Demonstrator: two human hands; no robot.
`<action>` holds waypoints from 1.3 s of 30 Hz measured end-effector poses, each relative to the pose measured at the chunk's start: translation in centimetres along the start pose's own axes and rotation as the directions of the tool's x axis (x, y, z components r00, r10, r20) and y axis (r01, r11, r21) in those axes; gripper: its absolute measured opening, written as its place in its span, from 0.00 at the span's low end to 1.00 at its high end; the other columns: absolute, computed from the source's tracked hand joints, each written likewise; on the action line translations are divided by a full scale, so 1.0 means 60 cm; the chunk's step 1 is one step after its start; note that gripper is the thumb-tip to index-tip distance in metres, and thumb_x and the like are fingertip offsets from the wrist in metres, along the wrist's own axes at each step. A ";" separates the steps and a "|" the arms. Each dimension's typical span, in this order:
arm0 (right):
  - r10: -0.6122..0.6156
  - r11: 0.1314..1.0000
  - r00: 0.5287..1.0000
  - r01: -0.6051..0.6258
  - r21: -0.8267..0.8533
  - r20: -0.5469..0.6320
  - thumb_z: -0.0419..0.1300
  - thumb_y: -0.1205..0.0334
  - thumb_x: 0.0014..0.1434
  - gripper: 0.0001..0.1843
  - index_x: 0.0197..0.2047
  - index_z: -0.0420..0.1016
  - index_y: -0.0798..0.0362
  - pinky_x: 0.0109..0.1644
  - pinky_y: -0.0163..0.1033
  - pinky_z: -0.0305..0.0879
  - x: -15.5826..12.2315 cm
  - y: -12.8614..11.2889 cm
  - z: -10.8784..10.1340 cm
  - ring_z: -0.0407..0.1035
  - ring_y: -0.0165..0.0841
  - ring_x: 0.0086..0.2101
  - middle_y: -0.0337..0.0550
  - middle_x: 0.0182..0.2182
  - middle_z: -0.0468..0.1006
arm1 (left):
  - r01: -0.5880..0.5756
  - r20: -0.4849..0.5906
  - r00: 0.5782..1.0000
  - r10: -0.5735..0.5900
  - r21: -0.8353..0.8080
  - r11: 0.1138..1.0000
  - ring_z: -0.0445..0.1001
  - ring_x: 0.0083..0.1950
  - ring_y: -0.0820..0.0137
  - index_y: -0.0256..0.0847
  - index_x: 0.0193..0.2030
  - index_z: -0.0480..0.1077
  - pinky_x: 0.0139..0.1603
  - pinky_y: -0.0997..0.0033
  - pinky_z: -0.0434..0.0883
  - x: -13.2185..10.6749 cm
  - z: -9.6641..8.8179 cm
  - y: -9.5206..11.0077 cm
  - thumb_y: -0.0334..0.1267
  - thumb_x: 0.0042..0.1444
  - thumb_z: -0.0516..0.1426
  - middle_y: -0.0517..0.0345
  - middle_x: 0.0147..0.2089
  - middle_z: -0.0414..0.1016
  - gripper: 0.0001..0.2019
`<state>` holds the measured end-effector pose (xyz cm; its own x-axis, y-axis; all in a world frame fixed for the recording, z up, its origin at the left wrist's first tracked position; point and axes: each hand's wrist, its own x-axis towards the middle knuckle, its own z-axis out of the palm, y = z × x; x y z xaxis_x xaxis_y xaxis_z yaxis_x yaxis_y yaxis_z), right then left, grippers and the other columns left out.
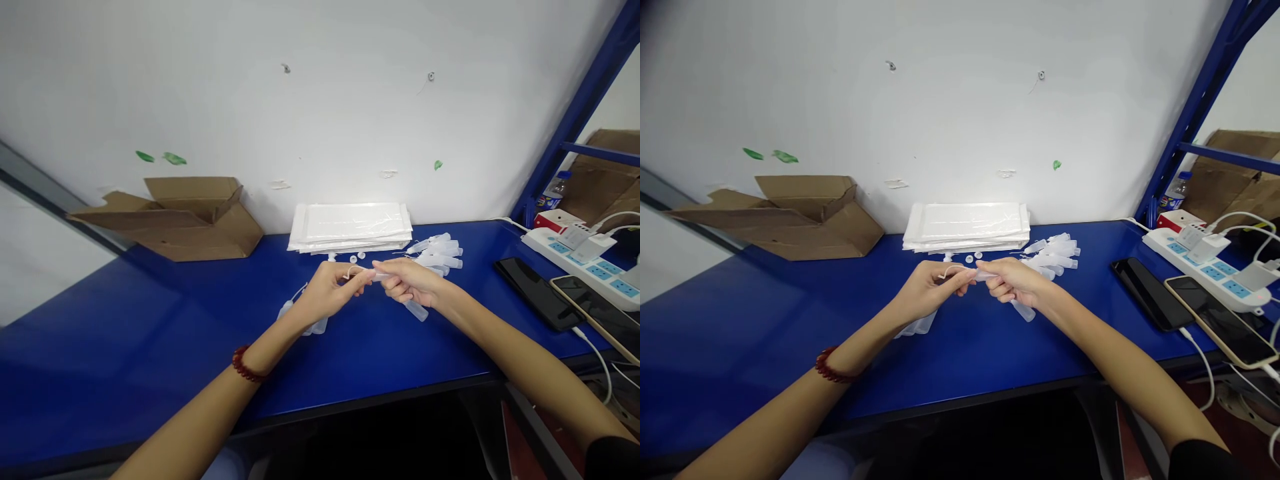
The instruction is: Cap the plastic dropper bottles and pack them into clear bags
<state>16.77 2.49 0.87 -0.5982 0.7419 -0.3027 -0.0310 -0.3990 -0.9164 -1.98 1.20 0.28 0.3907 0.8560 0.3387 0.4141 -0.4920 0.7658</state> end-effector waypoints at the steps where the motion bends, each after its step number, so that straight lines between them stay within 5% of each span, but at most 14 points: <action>1: 0.041 0.999 0.999 -0.041 0.006 0.022 0.60 0.53 0.63 0.20 0.26 0.57 0.52 0.16 0.26 0.34 -0.001 -0.004 -0.004 0.35 0.20 0.16 0.23 0.15 0.47 | -0.037 -0.005 0.999 0.037 0.022 0.999 0.68 0.22 0.72 0.37 0.19 0.72 0.26 0.73 0.64 -0.001 0.001 0.002 0.50 0.58 0.58 0.57 0.19 0.72 0.22; 6: 0.126 0.991 0.991 -0.124 -0.049 0.049 0.53 0.55 0.68 0.20 0.24 0.57 0.52 0.16 0.27 0.34 -0.005 -0.008 -0.006 0.33 0.20 0.16 0.23 0.14 0.44 | -0.039 0.043 0.998 0.040 -0.040 0.998 0.69 0.23 0.72 0.37 0.19 0.72 0.27 0.72 0.64 0.000 0.005 -0.003 0.49 0.58 0.58 0.56 0.20 0.74 0.21; 9: -0.072 0.989 0.990 0.055 -0.136 -0.122 0.56 0.56 0.65 0.21 0.24 0.52 0.50 0.18 0.28 0.39 -0.005 0.002 0.010 0.38 0.21 0.16 0.24 0.14 0.46 | 0.029 0.067 0.998 -0.021 -0.112 0.993 0.72 0.26 0.68 0.38 0.18 0.71 0.29 0.71 0.68 0.003 0.005 -0.015 0.50 0.58 0.58 0.56 0.19 0.73 0.22; 11: -0.236 0.951 0.949 0.181 -0.250 -0.208 0.56 0.55 0.65 0.21 0.25 0.51 0.49 0.19 0.30 0.42 -0.004 0.010 0.020 0.42 0.22 0.16 0.25 0.15 0.49 | 0.051 0.060 0.997 -0.042 -0.160 0.986 0.73 0.28 0.67 0.38 0.18 0.70 0.32 0.70 0.70 0.004 0.002 -0.021 0.51 0.58 0.57 0.56 0.19 0.72 0.23; 16: -0.650 0.570 0.749 0.367 -0.735 -0.130 0.53 0.57 0.65 0.15 0.27 0.60 0.51 0.29 0.34 0.48 -0.004 0.018 0.023 0.54 0.26 0.22 0.31 0.19 0.59 | 0.054 0.113 0.993 -0.029 -0.224 0.973 0.70 0.26 0.71 0.37 0.21 0.70 0.34 0.69 0.70 0.005 -0.006 -0.021 0.52 0.61 0.55 0.57 0.21 0.71 0.23; 18: -0.673 0.522 0.731 0.366 -0.770 -0.109 0.52 0.57 0.65 0.14 0.28 0.62 0.51 0.30 0.35 0.49 -0.004 0.017 0.020 0.55 0.27 0.23 0.31 0.20 0.60 | 0.067 0.128 0.991 -0.038 -0.228 0.971 0.69 0.25 0.72 0.37 0.22 0.70 0.32 0.70 0.69 0.005 -0.006 -0.016 0.53 0.61 0.55 0.58 0.21 0.70 0.23; 20: -0.618 0.632 0.771 0.373 -0.679 -0.152 0.54 0.54 0.64 0.16 0.26 0.61 0.51 0.28 0.34 0.48 -0.003 0.016 0.018 0.53 0.26 0.22 0.31 0.19 0.58 | 0.067 0.106 0.993 -0.045 -0.208 0.976 0.68 0.24 0.73 0.37 0.23 0.70 0.29 0.71 0.68 0.004 -0.002 -0.011 0.53 0.61 0.55 0.58 0.21 0.70 0.22; 24: -0.326 0.932 0.918 0.272 -0.239 -0.225 0.62 0.48 0.58 0.23 0.25 0.53 0.49 0.21 0.31 0.39 -0.002 0.011 0.016 0.42 0.22 0.17 0.25 0.15 0.48 | -0.035 0.029 0.999 0.036 -0.038 0.999 0.68 0.23 0.74 0.37 0.23 0.68 0.27 0.74 0.65 0.000 0.006 -0.006 0.47 0.62 0.54 0.59 0.21 0.70 0.20; 29: -0.096 0.992 0.992 0.102 0.073 -0.085 0.61 0.56 0.61 0.24 0.24 0.48 0.49 0.18 0.29 0.34 0.000 0.006 0.002 0.35 0.20 0.17 0.23 0.16 0.43 | -0.187 -0.037 0.979 0.198 0.202 0.961 0.66 0.23 0.74 0.37 0.24 0.68 0.27 0.74 0.61 -0.004 0.013 -0.013 0.42 0.64 0.54 0.60 0.22 0.71 0.18; 34: 0.011 0.991 0.999 -0.006 0.130 -0.039 0.58 0.58 0.64 0.22 0.24 0.50 0.50 0.17 0.28 0.36 0.005 0.004 -0.009 0.36 0.20 0.17 0.24 0.16 0.45 | -0.188 -0.032 0.979 0.202 0.257 0.948 0.66 0.24 0.74 0.38 0.27 0.70 0.27 0.74 0.62 0.000 0.013 -0.020 0.43 0.64 0.53 0.60 0.24 0.72 0.16; 37: -0.144 0.989 0.966 0.149 0.004 -0.215 0.64 0.56 0.58 0.23 0.26 0.52 0.50 0.18 0.28 0.39 0.003 0.002 -0.005 0.40 0.20 0.16 0.24 0.16 0.48 | -0.143 -0.014 0.988 0.151 0.239 0.960 0.71 0.31 0.70 0.38 0.35 0.73 0.31 0.73 0.68 0.008 -0.001 -0.031 0.48 0.63 0.53 0.56 0.33 0.77 0.15; 39: -0.298 0.952 0.882 0.246 -0.182 -0.366 0.64 0.55 0.58 0.19 0.28 0.57 0.50 0.19 0.30 0.42 0.002 -0.001 -0.007 0.46 0.22 0.16 0.25 0.16 0.52 | -0.102 0.002 0.994 0.105 0.271 0.957 0.74 0.38 0.66 0.39 0.43 0.73 0.35 0.70 0.71 0.016 -0.016 -0.046 0.49 0.63 0.53 0.52 0.41 0.78 0.15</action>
<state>17.00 2.85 0.80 -0.2254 0.9702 -0.0894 -0.0309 -0.0989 -0.9946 -3.55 3.51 -0.99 0.4334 0.7990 0.4168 0.5796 -0.6013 0.5500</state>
